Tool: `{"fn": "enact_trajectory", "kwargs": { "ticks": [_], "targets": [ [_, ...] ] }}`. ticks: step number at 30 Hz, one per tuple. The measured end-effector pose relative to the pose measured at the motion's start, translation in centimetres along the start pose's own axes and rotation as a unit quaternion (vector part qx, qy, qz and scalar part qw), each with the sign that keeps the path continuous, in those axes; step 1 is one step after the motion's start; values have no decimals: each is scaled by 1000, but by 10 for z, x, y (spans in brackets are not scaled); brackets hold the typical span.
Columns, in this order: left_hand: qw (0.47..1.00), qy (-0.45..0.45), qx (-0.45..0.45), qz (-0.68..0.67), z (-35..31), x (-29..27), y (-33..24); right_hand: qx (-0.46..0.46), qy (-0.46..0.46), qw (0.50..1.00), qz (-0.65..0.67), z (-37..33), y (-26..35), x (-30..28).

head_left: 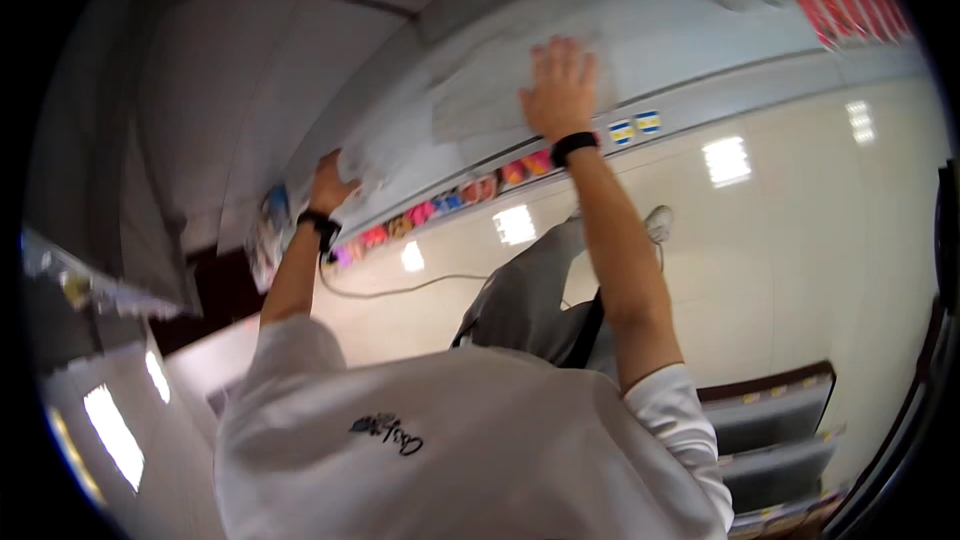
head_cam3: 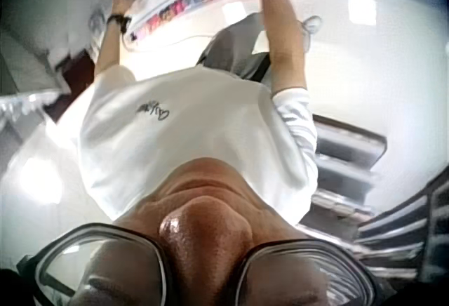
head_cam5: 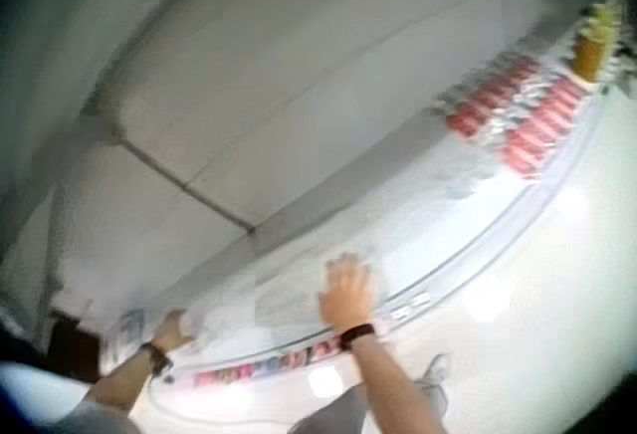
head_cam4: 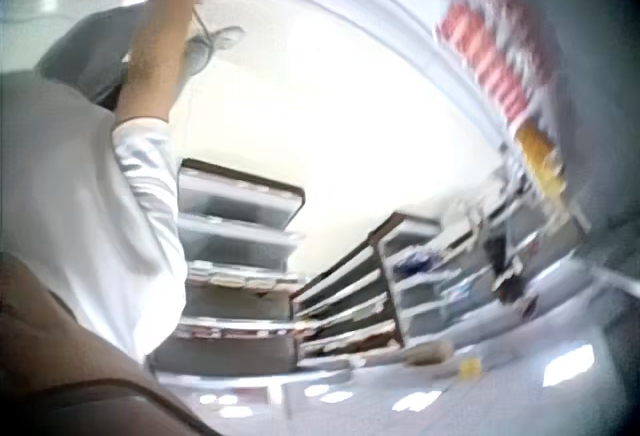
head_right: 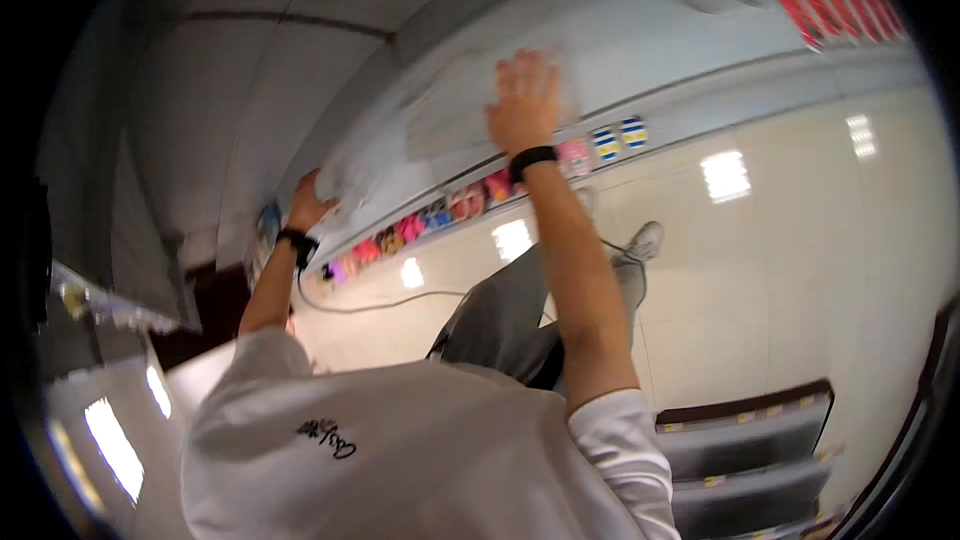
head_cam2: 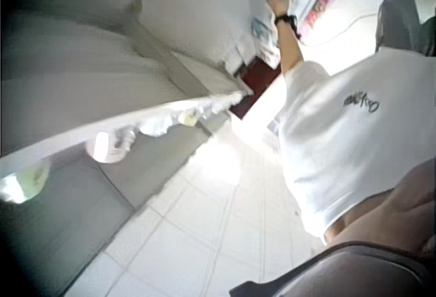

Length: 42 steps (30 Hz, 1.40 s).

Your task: The person wipes the surfaces of white bookshelves and retail display shelves using a grey cloth. They move along the shelves, cleaning the top edges and flat surfaces, occasionally moving items like books and packaged goods to reach the areas underneath.

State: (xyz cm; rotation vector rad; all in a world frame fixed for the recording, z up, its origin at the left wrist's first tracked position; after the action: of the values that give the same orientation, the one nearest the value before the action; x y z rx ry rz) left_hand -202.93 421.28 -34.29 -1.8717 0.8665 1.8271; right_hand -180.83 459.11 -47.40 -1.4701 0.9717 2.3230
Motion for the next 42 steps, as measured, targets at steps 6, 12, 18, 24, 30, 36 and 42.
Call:
{"fn": "enact_trajectory", "kwargs": {
  "ticks": [6,12,18,24,30,36,42],
  "targets": [
    [964,-120,162,-173,39,-86,-236,8,9,999,32,0,10,0],
    [886,-118,292,-341,115,-97,-476,191,-119,546,807,8,-7,48],
    [893,-158,239,-346,200,-82,-579,182,-154,371,898,-2,22,81],
    [902,-114,184,-373,254,-68,-617,314,-75,244,914,-1,20,56],
    [889,-139,237,-366,269,-66,-611,249,-104,356,895,3,19,51],
    [885,-111,150,-427,252,-60,-512,24,87,994,64,2,17,5],
    [880,-138,89,-446,199,-95,-344,17,39,999,23,-1,4,5]
  ]
}}
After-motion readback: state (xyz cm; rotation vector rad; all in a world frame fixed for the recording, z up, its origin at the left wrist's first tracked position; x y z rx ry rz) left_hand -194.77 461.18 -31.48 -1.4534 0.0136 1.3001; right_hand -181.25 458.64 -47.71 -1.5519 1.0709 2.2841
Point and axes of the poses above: each hand's wrist, its own z-axis towards the middle knuckle, its own x-axis out of the palm, y = z × x, the point moved 4 cm from there along z, towards the middle knuckle, and after that the axes turned 11 degrees about -y, right-handed, at the moved point
